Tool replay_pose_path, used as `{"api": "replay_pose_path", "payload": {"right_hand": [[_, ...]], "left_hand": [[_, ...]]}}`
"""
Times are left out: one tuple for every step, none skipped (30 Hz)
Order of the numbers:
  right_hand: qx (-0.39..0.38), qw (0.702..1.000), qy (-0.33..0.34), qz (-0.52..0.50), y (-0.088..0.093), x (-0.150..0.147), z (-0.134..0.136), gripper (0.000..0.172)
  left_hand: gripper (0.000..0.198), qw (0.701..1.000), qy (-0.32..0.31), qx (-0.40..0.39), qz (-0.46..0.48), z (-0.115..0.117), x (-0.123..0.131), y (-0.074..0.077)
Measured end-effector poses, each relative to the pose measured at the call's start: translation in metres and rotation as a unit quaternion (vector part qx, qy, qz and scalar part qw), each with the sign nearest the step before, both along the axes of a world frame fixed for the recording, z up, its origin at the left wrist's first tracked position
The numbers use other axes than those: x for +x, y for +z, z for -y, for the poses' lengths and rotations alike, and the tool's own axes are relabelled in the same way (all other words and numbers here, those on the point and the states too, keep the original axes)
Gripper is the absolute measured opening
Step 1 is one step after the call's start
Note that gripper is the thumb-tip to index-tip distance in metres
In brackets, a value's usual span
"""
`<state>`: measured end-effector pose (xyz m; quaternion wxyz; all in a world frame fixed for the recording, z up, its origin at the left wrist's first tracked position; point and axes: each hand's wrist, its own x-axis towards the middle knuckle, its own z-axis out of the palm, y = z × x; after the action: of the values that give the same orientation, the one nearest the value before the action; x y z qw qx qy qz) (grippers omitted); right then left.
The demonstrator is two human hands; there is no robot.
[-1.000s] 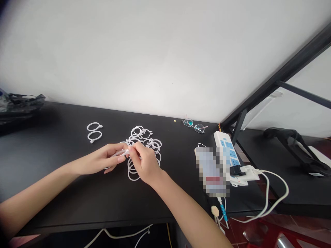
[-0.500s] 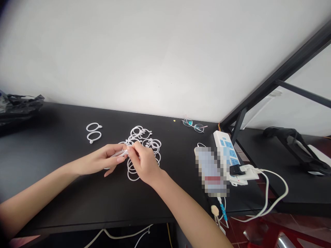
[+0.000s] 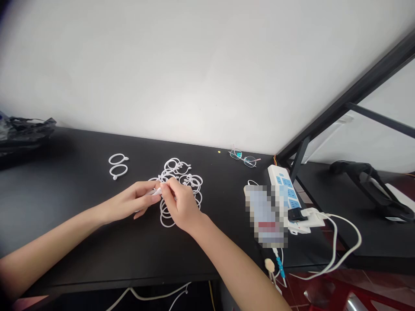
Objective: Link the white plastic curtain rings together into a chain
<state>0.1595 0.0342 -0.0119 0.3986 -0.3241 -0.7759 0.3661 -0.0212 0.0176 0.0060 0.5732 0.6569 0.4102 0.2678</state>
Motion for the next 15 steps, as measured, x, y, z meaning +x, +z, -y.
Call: {"api": "replay_pose_path", "payload": {"right_hand": [[0.000, 1.000, -0.002, 0.001, 0.000, 0.000, 0.000, 0.026], [0.001, 1.000, -0.004, 0.002, 0.000, 0.000, 0.000, 0.026], [0.002, 1.000, -0.005, 0.001, 0.000, 0.000, 0.000, 0.025], [0.003, 1.000, -0.005, -0.001, 0.001, -0.001, 0.000, 0.025], [0.005, 1.000, -0.004, -0.004, 0.001, -0.001, 0.000, 0.026], [0.006, 1.000, -0.001, -0.007, 0.001, -0.001, 0.001, 0.026], [0.006, 1.000, 0.002, -0.010, 0.001, -0.001, 0.001, 0.026], [0.006, 1.000, 0.005, -0.012, 0.002, -0.001, 0.002, 0.026], [0.004, 1.000, 0.006, -0.013, 0.002, -0.001, 0.002, 0.025], [0.002, 1.000, 0.005, -0.012, 0.002, -0.001, 0.003, 0.025], [-0.003, 1.000, 0.003, -0.012, 0.002, -0.002, 0.003, 0.025], [-0.007, 1.000, 0.001, -0.012, 0.001, -0.002, 0.004, 0.025], [-0.012, 1.000, -0.001, -0.014, 0.001, -0.002, 0.004, 0.025], [-0.015, 1.000, -0.002, -0.016, 0.001, -0.003, 0.004, 0.025], [-0.018, 1.000, -0.002, -0.019, 0.001, -0.004, 0.004, 0.026]], "left_hand": [[0.035, 1.000, 0.010, 0.004, -0.006, 0.000, 0.000, 0.000], [0.035, 1.000, 0.020, 0.012, -0.013, 0.001, 0.001, 0.001], [0.036, 0.999, 0.032, 0.024, -0.021, 0.002, 0.002, 0.002], [0.036, 0.998, 0.043, 0.037, -0.028, 0.003, 0.002, 0.003], [0.036, 0.997, 0.053, 0.050, -0.034, 0.004, 0.003, 0.005], [0.036, 0.996, 0.062, 0.058, -0.036, 0.004, 0.004, 0.008], [0.037, 0.995, 0.069, 0.063, -0.037, 0.005, 0.005, 0.010], [0.037, 0.995, 0.073, 0.065, -0.036, 0.006, 0.005, 0.012], [0.038, 0.994, 0.075, 0.066, -0.035, 0.006, 0.006, 0.013], [0.038, 0.994, 0.075, 0.068, -0.035, 0.006, 0.006, 0.013], [0.038, 0.994, 0.074, 0.070, -0.036, 0.006, 0.006, 0.013], [0.039, 0.994, 0.072, 0.070, -0.038, 0.006, 0.006, 0.012], [0.039, 0.994, 0.072, 0.068, -0.041, 0.006, 0.006, 0.010], [0.039, 0.994, 0.074, 0.064, -0.043, 0.006, 0.006, 0.008], [0.040, 0.994, 0.077, 0.060, -0.044, 0.006, 0.006, 0.006]]}}
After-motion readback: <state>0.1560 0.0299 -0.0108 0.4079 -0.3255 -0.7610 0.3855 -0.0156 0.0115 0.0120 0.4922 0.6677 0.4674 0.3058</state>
